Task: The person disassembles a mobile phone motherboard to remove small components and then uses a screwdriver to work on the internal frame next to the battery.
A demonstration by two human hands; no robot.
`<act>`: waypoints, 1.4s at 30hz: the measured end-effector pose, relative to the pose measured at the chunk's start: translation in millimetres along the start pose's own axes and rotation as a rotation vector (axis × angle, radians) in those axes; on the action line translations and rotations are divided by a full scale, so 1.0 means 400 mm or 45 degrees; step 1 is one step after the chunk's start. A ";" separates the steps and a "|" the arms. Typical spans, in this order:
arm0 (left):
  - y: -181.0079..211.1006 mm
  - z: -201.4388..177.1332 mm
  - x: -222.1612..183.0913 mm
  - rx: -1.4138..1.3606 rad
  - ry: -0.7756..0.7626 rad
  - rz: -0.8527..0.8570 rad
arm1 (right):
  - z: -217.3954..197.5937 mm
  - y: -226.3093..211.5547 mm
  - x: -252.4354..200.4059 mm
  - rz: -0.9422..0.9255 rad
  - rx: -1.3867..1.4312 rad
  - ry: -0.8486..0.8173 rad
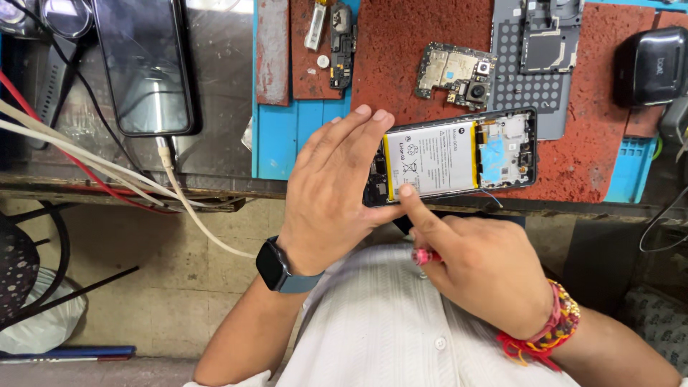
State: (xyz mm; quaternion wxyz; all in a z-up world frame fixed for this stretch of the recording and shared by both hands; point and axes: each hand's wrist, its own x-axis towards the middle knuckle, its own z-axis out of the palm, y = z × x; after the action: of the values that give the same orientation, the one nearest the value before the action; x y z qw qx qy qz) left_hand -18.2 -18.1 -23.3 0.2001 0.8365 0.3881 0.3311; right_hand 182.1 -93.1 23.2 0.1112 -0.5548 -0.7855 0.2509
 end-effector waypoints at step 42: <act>0.031 -0.059 0.008 -0.189 -0.168 -0.195 | -0.082 0.129 -0.134 0.621 0.687 0.814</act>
State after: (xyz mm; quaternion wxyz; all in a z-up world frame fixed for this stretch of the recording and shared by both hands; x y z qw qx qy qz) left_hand -26.9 -21.5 1.7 0.3111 0.8073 0.4113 0.2868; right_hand 258.2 -120.5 29.9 0.4249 -0.7233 -0.4659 0.2813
